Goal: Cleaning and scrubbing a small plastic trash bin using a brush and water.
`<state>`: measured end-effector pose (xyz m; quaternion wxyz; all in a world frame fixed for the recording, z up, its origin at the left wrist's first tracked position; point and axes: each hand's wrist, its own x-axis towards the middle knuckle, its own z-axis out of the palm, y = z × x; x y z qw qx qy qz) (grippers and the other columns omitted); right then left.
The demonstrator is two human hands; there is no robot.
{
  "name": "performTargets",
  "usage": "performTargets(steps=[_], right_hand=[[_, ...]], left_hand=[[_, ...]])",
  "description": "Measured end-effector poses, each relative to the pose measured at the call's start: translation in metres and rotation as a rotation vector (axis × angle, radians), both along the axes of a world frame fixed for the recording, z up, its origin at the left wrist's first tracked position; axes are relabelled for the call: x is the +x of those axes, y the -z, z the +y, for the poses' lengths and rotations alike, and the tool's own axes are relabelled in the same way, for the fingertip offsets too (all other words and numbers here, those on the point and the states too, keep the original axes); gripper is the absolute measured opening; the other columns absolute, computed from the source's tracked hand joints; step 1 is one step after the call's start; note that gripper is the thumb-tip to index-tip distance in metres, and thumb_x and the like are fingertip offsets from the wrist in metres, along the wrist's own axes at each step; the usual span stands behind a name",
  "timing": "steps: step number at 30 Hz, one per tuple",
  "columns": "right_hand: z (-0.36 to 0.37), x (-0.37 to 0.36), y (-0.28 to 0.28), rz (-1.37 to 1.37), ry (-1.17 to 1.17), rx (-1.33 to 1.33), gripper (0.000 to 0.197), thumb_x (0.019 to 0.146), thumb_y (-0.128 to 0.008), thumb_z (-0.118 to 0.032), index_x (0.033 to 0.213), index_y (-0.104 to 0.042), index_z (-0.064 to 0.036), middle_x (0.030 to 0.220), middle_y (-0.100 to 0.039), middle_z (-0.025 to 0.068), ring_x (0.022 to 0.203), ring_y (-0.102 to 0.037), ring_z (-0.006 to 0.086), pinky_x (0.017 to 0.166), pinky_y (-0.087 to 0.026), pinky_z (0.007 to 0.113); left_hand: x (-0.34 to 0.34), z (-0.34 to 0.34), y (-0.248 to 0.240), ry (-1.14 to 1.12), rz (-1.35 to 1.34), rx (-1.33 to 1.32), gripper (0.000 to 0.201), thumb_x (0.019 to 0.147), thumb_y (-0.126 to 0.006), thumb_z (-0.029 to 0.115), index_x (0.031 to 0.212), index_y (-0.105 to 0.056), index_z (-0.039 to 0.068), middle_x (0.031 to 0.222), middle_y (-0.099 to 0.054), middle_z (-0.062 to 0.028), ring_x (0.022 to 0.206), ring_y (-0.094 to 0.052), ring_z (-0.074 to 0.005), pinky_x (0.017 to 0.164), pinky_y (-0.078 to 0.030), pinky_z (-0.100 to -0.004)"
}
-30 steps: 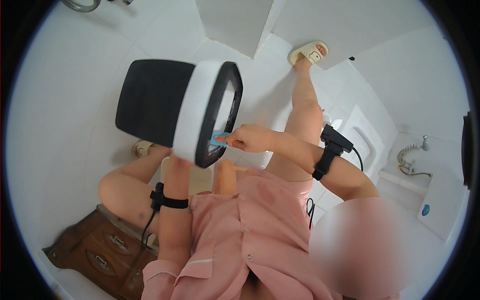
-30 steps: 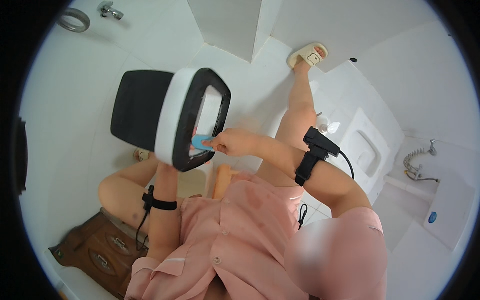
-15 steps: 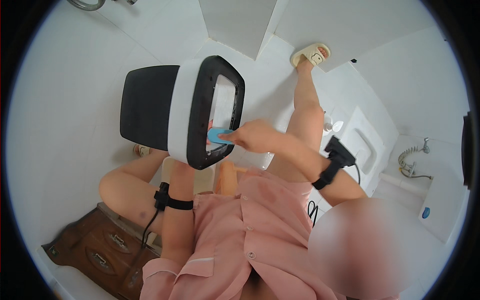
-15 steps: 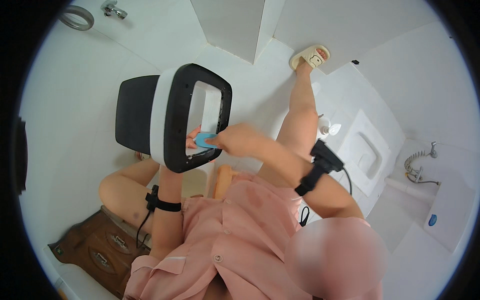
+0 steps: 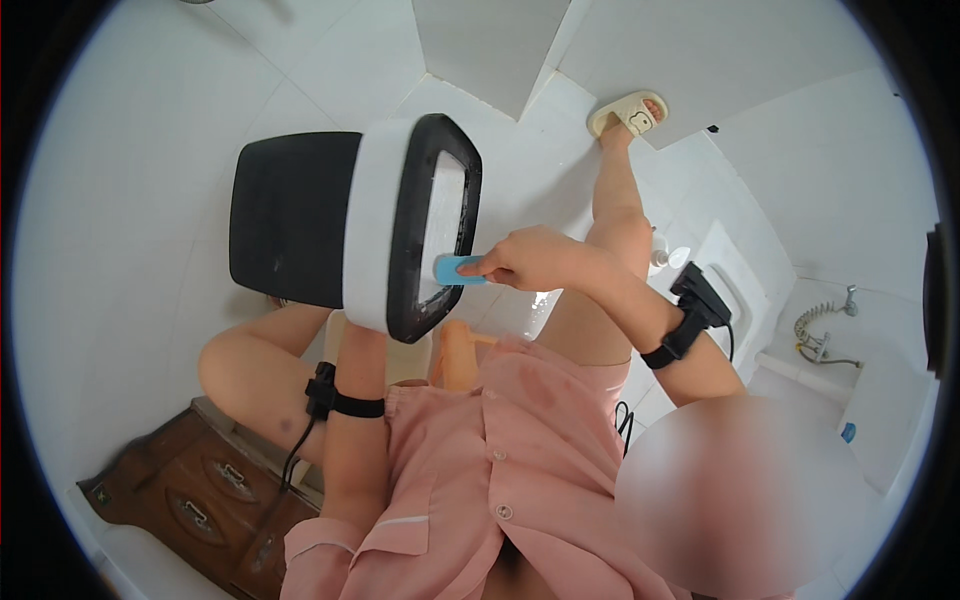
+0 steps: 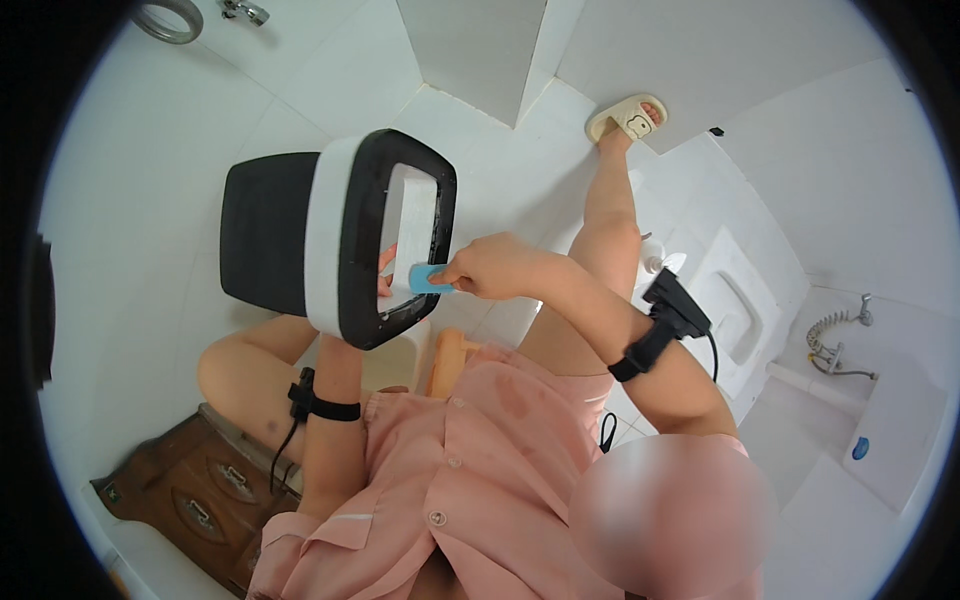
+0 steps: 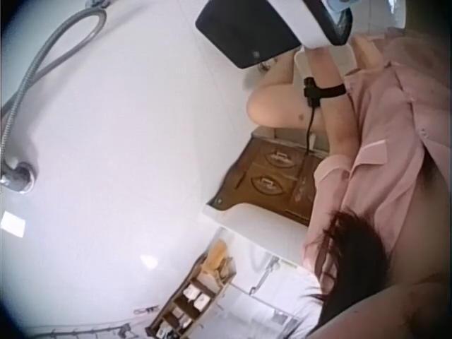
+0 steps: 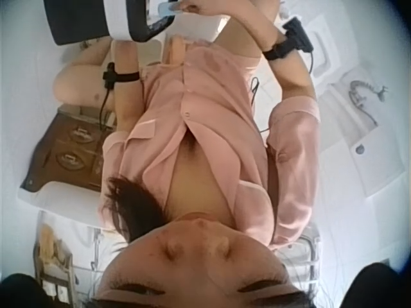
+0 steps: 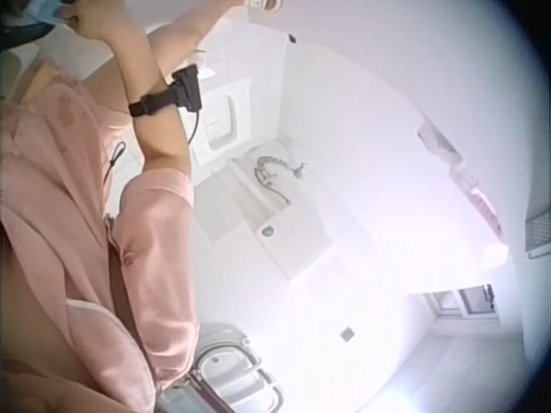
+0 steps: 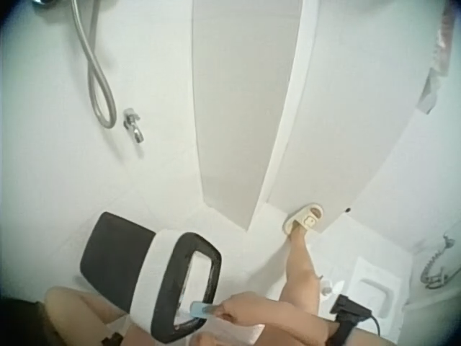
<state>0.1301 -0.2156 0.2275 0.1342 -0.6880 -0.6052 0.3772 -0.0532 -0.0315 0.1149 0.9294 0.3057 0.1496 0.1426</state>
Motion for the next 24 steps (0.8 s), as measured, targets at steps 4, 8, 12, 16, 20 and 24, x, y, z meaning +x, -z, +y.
performTargets(steps=[4, 8, 12, 16, 20, 24], right_hand=[[0.000, -0.013, -0.002, -0.130, 0.031, -0.028, 0.038, 0.082, -0.053, -0.012, 0.115, -0.058, -0.0313, 0.070, -0.060, 0.0082, 0.064, -0.058, 0.0264, 0.057, -0.043, 0.035], [-0.006, 0.002, 0.001, -0.021, 0.025, 0.005, 0.034, 0.083, -0.054, -0.014, 0.112, -0.060, -0.0305, 0.072, -0.061, 0.0079, 0.065, -0.058, 0.0270, 0.057, -0.043, 0.036], [0.004, -0.021, 0.009, -0.093, 0.020, 0.021, 0.035, 0.080, -0.055, -0.013, 0.111, -0.061, -0.0278, 0.070, -0.061, 0.0091, 0.065, -0.059, 0.0276, 0.058, -0.046, 0.038], [0.012, -0.001, 0.012, -0.364, 0.138, 0.133, 0.034, 0.081, -0.053, -0.014, 0.112, -0.060, -0.0243, 0.064, -0.059, 0.0103, 0.057, -0.058, 0.0279, 0.050, -0.045, 0.038], [0.014, 0.009, 0.019, -0.508, 0.172, 0.135, 0.044, 0.080, -0.052, -0.012, 0.122, -0.052, -0.0249, 0.059, -0.056, 0.0094, 0.051, -0.057, 0.0265, 0.044, -0.044, 0.037], [0.012, -0.003, 0.041, -0.442, 0.115, 0.195, 0.050, 0.078, -0.054, -0.010, 0.125, -0.049, -0.0254, 0.060, -0.057, 0.0092, 0.052, -0.057, 0.0258, 0.045, -0.044, 0.037]], left_hand=[[0.018, -0.016, -0.041, 0.123, 0.115, 0.009, 0.089, 0.059, -0.050, -0.014, 0.139, -0.024, 0.014, 0.136, -0.029, -0.0292, 0.116, -0.043, -0.0362, 0.089, -0.044, -0.0389], [0.008, -0.013, -0.027, 0.032, 0.084, 0.062, 0.076, 0.063, -0.054, -0.013, 0.133, -0.034, 0.008, 0.133, -0.034, -0.0288, 0.117, -0.042, -0.0352, 0.089, -0.044, -0.0379], [0.001, -0.004, -0.022, 0.143, -0.024, 0.056, 0.072, 0.064, -0.054, -0.012, 0.132, -0.036, 0.005, 0.132, -0.035, -0.0284, 0.115, -0.043, -0.0340, 0.089, -0.044, -0.0381], [-0.005, 0.005, -0.019, 0.264, -0.135, 0.052, 0.069, 0.065, -0.055, -0.011, 0.130, -0.037, 0.002, 0.132, -0.036, -0.0280, 0.114, -0.044, -0.0329, 0.089, -0.044, -0.0384], [0.006, -0.015, -0.038, 0.370, 0.327, -0.356, 0.056, 0.075, -0.058, 0.016, 0.126, -0.041, 0.001, 0.136, -0.031, -0.0247, 0.101, -0.052, -0.0331, 0.079, -0.046, -0.0602], [0.007, -0.012, -0.030, 0.342, 0.397, -0.541, 0.046, 0.075, -0.058, 0.014, 0.119, -0.051, 0.002, 0.136, -0.034, -0.0202, 0.086, -0.059, -0.0364, 0.077, -0.045, -0.0650]])
